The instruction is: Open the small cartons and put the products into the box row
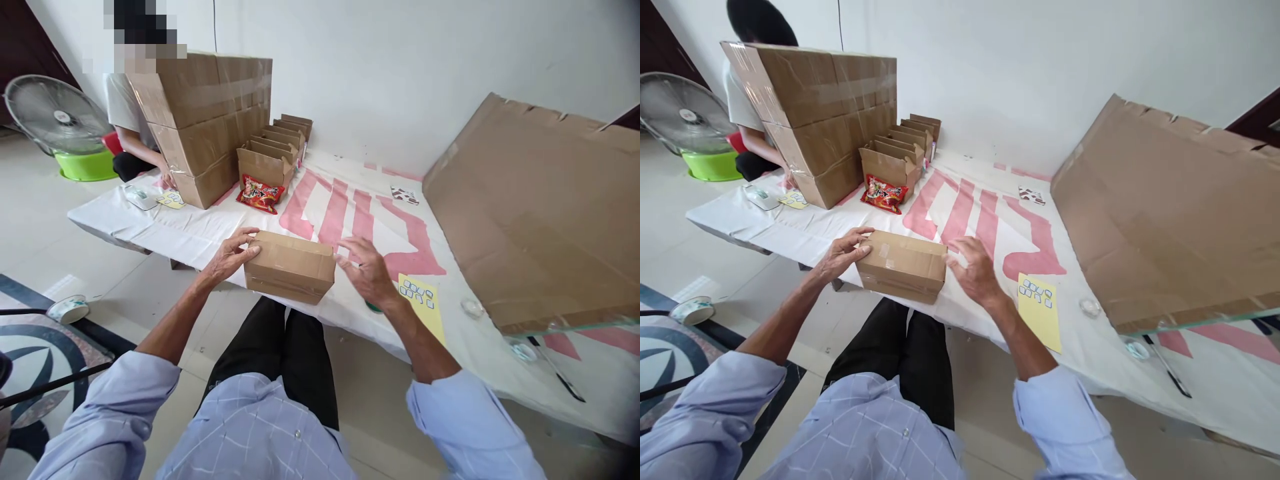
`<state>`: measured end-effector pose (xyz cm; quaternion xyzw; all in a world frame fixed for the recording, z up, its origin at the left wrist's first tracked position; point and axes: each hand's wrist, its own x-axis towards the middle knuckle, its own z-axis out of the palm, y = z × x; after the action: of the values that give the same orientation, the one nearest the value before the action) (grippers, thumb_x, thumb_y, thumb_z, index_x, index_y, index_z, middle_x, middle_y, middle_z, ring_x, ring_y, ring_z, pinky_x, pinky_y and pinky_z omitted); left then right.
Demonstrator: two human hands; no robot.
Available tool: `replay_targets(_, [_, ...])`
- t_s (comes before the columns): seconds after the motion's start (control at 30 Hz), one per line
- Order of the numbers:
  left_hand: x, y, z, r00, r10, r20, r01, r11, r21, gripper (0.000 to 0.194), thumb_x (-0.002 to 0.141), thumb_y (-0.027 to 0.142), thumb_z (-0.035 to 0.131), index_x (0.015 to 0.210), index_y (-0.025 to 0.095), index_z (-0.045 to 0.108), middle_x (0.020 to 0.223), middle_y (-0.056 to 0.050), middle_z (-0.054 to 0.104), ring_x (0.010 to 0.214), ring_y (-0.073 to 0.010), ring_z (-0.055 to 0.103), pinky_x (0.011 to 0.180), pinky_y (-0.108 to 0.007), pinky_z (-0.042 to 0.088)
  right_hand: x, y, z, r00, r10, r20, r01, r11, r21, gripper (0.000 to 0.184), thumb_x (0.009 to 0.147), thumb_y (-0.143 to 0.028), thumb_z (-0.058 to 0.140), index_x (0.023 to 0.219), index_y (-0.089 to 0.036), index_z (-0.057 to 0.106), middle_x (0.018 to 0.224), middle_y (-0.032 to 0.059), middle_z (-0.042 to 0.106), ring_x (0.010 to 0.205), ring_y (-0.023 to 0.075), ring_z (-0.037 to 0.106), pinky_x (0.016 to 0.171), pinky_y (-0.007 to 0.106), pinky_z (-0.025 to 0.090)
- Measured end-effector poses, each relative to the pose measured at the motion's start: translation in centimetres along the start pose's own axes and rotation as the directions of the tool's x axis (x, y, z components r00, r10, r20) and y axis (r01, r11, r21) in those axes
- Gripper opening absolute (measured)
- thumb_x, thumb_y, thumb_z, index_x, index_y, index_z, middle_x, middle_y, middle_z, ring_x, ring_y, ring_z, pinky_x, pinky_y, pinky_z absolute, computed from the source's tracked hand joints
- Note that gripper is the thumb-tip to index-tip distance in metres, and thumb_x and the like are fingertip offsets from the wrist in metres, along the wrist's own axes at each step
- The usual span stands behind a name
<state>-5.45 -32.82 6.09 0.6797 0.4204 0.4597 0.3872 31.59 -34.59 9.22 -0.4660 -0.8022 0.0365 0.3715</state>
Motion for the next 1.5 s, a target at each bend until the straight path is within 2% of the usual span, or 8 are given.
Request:
replay_targets(0.1, [-0.5, 0.1, 0.1, 1.0, 0.007, -0.014, -0.007, 1.0, -0.001, 0.053, 0.092, 0.072, 0.073, 0.083, 0.019, 0.073, 0.156, -0.016, 0.062, 0.149, -0.0392, 0.056, 0.113, -0.049, 0.057, 1.1, -3.1, 1.9, 0.994, -0.044, 0.099, 0.046, 0.999, -0.014, 0.03, 0.107, -0.046, 0.066, 0.129, -0.031, 0.08, 0.126, 0.0105, 0.078, 0.122, 0.0344, 0.069, 0.108, 0.056, 0.059])
replay_targets(0.23, [-0.7, -0.2, -0.3, 0.999, -0.049, -0.011, 0.048, 0.994, -0.094, 0.057, 0.096, 0.075, 0.066, 0.097, 0.02, 0.082, 0.161, -0.014, 0.061, 0.154, -0.0406, 0.052, 0.115, -0.051, 0.057, 1.4, -4.4, 2.8, 0.982, -0.026, 0.188, 0.025, 1.0, 0.003, 0.019, 0.107, -0.044, 0.066, 0.11, -0.031, 0.08, 0.114, 0.0084, 0.077, 0.114, 0.0325, 0.068, 0.102, 0.051, 0.057])
replay_targets(0.53, [1.3, -2.7, -0.7, 0.988, -0.141, 0.058, 0.152, 0.95, -0.272, 0.061, 0.086, 0.073, 0.078, 0.113, 0.019, 0.087, 0.169, -0.017, 0.056, 0.154, -0.0456, 0.053, 0.108, -0.054, 0.059, 3.7, -3.7, 2.4, 0.941, 0.141, 0.308, -0.19, 0.972, 0.135, 0.036, 0.099, -0.048, 0.062, 0.074, -0.025, 0.052, 0.083, 0.0033, 0.062, 0.083, 0.0221, 0.058, 0.077, 0.036, 0.047])
replay_targets(0.7, [2.2, -2.9, -0.5, 0.986, -0.157, 0.06, 0.168, 0.944, -0.284, 0.062, 0.082, 0.072, 0.083, 0.119, 0.023, 0.087, 0.163, -0.014, 0.062, 0.147, -0.0427, 0.059, 0.103, -0.048, 0.06, 5.7, -3.4, 1.4, 0.856, 0.289, 0.429, -0.405, 0.891, 0.208, 0.04, 0.089, -0.059, 0.064, 0.075, -0.022, 0.056, 0.076, -0.0006, 0.056, 0.071, 0.0155, 0.049, 0.066, 0.031, 0.038])
replay_targets(0.83, [3.3, -3.1, -0.8, 0.99, -0.107, 0.096, 0.129, 0.958, -0.254, 0.059, 0.08, 0.073, 0.083, 0.114, 0.024, 0.088, 0.161, -0.013, 0.064, 0.146, -0.0404, 0.06, 0.098, -0.043, 0.061, 6.6, -2.8, 1.1, 0.821, 0.329, 0.468, -0.47, 0.854, 0.224, 0.046, 0.082, -0.066, 0.068, 0.078, -0.02, 0.062, 0.074, 0.0001, 0.059, 0.07, 0.0156, 0.05, 0.062, 0.029, 0.036])
replay_targets(1.03, [4.5, -3.7, -1.0, 0.987, -0.069, 0.142, 0.095, 0.978, -0.184, 0.055, 0.081, 0.069, 0.083, 0.112, 0.023, 0.087, 0.164, -0.013, 0.06, 0.148, -0.0396, 0.059, 0.103, -0.046, 0.06, 7.1, -1.9, 0.9, 0.83, 0.325, 0.452, -0.459, 0.86, 0.223, 0.05, 0.081, -0.069, 0.072, 0.076, -0.02, 0.064, 0.071, -0.0002, 0.058, 0.067, 0.0144, 0.048, 0.059, 0.028, 0.034])
replay_targets(1.2, [5.1, -3.6, -0.6, 0.98, 0.045, 0.196, -0.028, 0.996, -0.084, 0.05, 0.088, 0.064, 0.079, 0.117, 0.024, 0.086, 0.159, -0.012, 0.065, 0.152, -0.0378, 0.055, 0.125, -0.052, 0.048, 6.9, -1.5, -0.1, 0.837, 0.314, 0.448, -0.443, 0.87, 0.217, 0.049, 0.083, -0.069, 0.073, 0.079, -0.02, 0.068, 0.071, 0.0003, 0.058, 0.066, 0.0149, 0.048, 0.06, 0.029, 0.036])
replay_targets(1.5, [4.4, -2.3, 1.0, 0.919, 0.141, 0.368, -0.174, 0.983, 0.057, 0.031, 0.094, 0.046, 0.076, 0.114, 0.024, 0.086, 0.17, -0.013, 0.049, 0.165, -0.0402, 0.041, 0.132, -0.059, 0.04, 5.0, -0.5, -1.8, 0.881, 0.22, 0.42, -0.333, 0.918, 0.216, 0.038, 0.088, -0.058, 0.073, 0.082, -0.02, 0.075, 0.1, 0.0075, 0.076, 0.087, 0.0222, 0.064, 0.079, 0.036, 0.051])
